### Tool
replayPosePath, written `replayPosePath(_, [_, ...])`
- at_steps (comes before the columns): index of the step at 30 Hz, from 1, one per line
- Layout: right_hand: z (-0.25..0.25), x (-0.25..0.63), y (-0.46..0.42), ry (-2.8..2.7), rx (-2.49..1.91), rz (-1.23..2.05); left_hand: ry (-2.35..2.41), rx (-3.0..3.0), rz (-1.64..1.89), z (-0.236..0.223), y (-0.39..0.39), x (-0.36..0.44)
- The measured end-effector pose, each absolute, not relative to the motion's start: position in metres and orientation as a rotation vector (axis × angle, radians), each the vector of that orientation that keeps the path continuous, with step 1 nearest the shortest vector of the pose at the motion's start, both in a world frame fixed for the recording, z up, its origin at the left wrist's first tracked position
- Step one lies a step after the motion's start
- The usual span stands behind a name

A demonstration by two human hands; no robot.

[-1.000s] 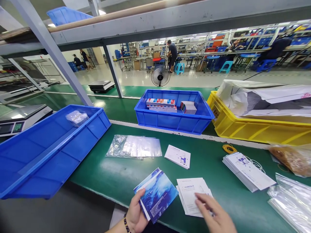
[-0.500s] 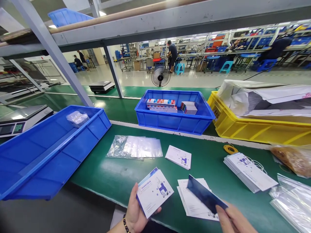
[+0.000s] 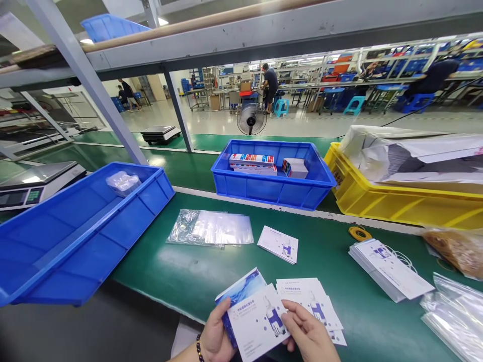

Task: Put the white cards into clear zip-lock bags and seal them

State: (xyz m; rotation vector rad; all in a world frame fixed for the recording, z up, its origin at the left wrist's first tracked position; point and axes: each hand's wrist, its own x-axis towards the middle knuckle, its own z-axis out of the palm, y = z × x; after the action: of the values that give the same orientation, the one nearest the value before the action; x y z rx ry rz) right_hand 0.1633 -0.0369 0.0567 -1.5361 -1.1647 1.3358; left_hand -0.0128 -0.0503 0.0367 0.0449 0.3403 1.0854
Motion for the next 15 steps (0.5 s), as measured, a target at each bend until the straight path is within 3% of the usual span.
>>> replayPosePath(4, [0.071,0.202,-0.022,-1.047,-1.618,1.42,0.526,-0.059,1.128,0.04,-0.048,-0.021])
replayPosePath(8, [0.07,0.251,-0.007,-0.894,-1.761,1.203,0.694,-0.129,1.137,0.042,-0.045,-0.028])
replayPosePath(13, [0.067,0.249,-0.003,-1.306,-1.946,0.805,0.675,-0.158,1.143,0.039,-0.045,-0.024])
replayPosePath(15, [0.066,0.23,-0.011,-1.411,-1.911,0.872,0.613,-0.146,1.117,0.036,-0.046,-0.02])
